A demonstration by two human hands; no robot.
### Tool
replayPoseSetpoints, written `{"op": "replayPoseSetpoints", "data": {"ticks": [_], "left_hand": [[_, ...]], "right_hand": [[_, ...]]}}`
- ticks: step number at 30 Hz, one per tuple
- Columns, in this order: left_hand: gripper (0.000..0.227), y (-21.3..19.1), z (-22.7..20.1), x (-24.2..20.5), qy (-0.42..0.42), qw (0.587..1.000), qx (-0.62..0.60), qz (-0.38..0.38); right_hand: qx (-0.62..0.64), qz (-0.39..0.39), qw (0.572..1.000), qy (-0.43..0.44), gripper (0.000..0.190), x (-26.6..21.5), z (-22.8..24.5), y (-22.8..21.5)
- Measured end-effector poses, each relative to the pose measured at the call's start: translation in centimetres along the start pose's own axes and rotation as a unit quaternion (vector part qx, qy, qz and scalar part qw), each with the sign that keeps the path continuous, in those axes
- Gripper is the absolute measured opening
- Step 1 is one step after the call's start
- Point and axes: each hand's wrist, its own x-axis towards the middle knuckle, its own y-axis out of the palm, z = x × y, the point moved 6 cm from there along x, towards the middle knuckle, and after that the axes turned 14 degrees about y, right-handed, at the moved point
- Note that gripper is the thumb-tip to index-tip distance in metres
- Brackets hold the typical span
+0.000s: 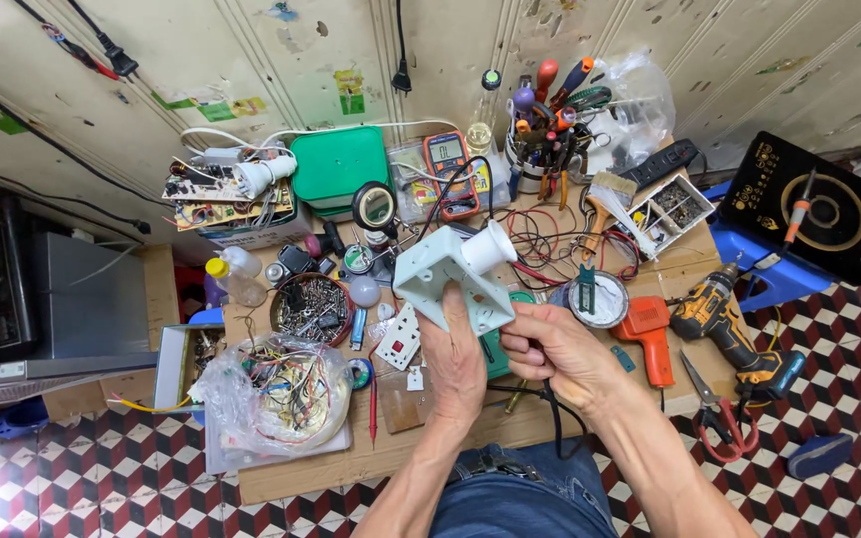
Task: The person assembles a white electrical switch box at a cluttered workbench. They hold the box and drill holes into it with a cordless drill, thread electrical wires through the box, strip wire ends with pliers, and connect the wires to terminals inside the box.
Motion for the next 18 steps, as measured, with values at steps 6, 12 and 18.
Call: {"op": "replayPoseSetpoints", "data": {"ticks": [6,12,18], "left_hand": [[0.046,-3.1,4.7,1.1,-0.107,0.992,0.058,0.024],[0.047,-9.1,12.4,-2.1,-0.132,0.985,0.11,0.017],[0.053,-13.2,13.3,-3.6,-0.184,0.978,0.01,-0.094]], "right_hand": [[-0.338,-0.305,0.843,-0.286,0.022,-4.3,3.1,-5.2],[-0.465,-0.531,0.702,-0.096,0.033,-9.1,4.2,-11.1],[-0.632,-0.531,0.455,-0.333,0.046,-7.1,1.4,-15.1]]}}
